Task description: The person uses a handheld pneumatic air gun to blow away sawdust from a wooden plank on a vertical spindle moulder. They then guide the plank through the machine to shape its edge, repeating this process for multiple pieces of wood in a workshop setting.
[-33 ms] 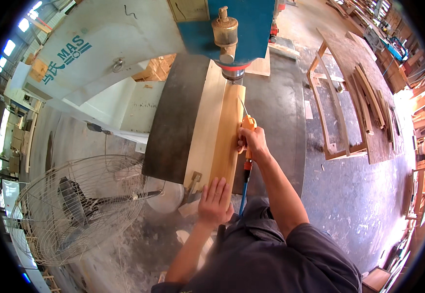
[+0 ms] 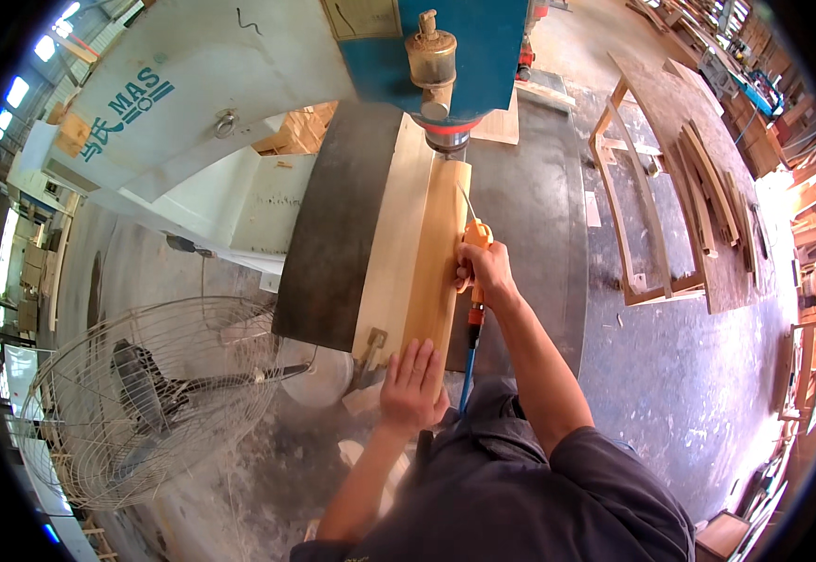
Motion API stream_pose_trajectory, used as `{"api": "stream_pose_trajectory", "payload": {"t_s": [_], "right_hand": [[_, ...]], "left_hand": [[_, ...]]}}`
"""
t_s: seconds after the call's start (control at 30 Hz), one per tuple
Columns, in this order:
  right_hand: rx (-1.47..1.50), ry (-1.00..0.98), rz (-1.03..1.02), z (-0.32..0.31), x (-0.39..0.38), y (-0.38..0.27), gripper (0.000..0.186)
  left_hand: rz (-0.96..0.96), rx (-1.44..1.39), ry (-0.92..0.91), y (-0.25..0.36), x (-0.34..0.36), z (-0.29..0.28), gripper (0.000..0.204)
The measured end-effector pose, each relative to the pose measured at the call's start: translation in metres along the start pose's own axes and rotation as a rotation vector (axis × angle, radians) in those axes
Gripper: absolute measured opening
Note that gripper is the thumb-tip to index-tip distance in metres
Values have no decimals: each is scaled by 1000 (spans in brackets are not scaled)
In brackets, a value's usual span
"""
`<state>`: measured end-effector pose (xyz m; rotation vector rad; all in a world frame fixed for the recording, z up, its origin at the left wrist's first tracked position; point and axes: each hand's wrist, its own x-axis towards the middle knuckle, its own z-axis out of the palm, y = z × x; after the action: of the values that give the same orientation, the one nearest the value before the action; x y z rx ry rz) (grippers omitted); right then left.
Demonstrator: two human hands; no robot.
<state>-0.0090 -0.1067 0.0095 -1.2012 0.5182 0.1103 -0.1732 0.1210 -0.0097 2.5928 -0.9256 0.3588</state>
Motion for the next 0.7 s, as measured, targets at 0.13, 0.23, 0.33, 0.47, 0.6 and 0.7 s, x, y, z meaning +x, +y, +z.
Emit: {"api": "stream_pose_trajectory", "payload": {"t_s": [0.13,0.23,0.33,0.47,0.6,0.7], "right_hand": [[12,7,-7,1,-1,-2,16],[46,-4,-1,2,-2,-7,17],[36,-9,2,2,2,-7,17],[32,-1,12,1,6,-10,17],[36,11,8,1,10,-11,17],[54,-7,9,-4,17,-8,17]], "left_hand": [[7,-1,28,-2,0,5,61],[-1,-4,41,0,4,5,58],[-1,35,59,2,8,9,56],[-4,41,66,3,16,8,54],[-16,32,82,4,22,11,54],[-11,47,90,5,27,13,53]]}}
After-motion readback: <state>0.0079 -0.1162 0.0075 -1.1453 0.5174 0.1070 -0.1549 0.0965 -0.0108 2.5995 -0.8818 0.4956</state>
